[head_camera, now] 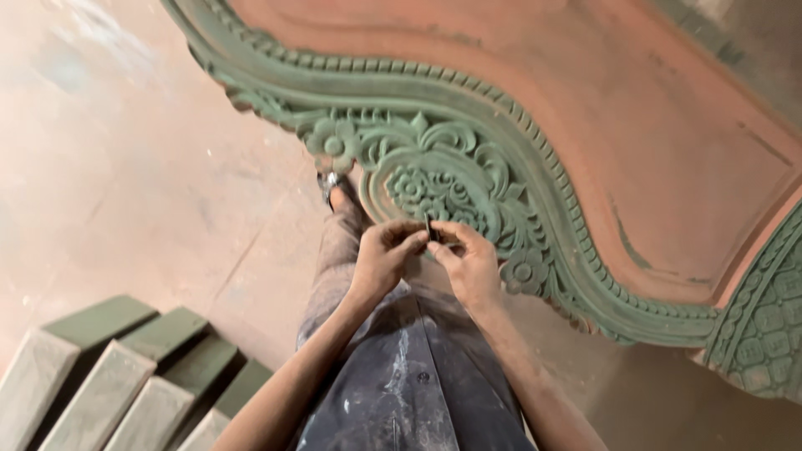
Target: The person uses both hands to smooth and refine the surface of a green ornate floral molding on a large reddish-brown panel. The hands repeatedly rub and press the carved details, focusing on the central floral motif and surrounding leaf patterns.
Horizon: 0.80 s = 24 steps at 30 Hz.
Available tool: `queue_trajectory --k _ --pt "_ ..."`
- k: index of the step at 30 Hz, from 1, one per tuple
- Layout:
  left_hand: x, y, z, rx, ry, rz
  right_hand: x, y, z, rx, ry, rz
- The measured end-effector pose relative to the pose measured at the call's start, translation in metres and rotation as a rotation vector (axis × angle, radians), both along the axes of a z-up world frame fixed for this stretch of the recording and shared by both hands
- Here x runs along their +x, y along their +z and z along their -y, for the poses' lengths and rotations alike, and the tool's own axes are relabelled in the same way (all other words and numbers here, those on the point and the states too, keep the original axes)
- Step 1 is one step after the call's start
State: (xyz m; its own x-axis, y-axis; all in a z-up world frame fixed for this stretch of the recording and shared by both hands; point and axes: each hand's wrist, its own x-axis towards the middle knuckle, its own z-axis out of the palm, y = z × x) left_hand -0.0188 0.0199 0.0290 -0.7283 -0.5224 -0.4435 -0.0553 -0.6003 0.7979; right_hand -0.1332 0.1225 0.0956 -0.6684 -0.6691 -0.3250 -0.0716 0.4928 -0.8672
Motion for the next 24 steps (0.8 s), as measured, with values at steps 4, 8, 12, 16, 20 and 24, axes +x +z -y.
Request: queue_trajectory --k 4,8,12,16,20,24 --pt "0.000 0.011 0.006 0.020 -0.061 -0.044 -0.002 0.010 -0.002 0.027 -0.031 -0.006" --pt "-0.005 0.010 0.010 -0.080 -0.150 -0.070 -0.005 0.009 -0.012 -0.058 -0.102 0.043" --pt "-0.011 0.008 0.009 -0.058 -0.205 -0.098 -0.002 0.008 -0.018 -0.074 -0.234 0.088" --pt "-0.020 0.004 0.013 0.059 -0.233 -0.046 0.001 0.012 -0.019 -0.047 -0.260 0.069" --pt "-0.022 -0.002 0.031 -0.066 -0.387 0.014 0.016 0.013 -0.008 0.021 -0.225 -0.078" --pt "-0.021 -0.012 0.045 0.008 -0.500 0.044 0.029 0.016 0.007 0.199 -0.102 -0.269"
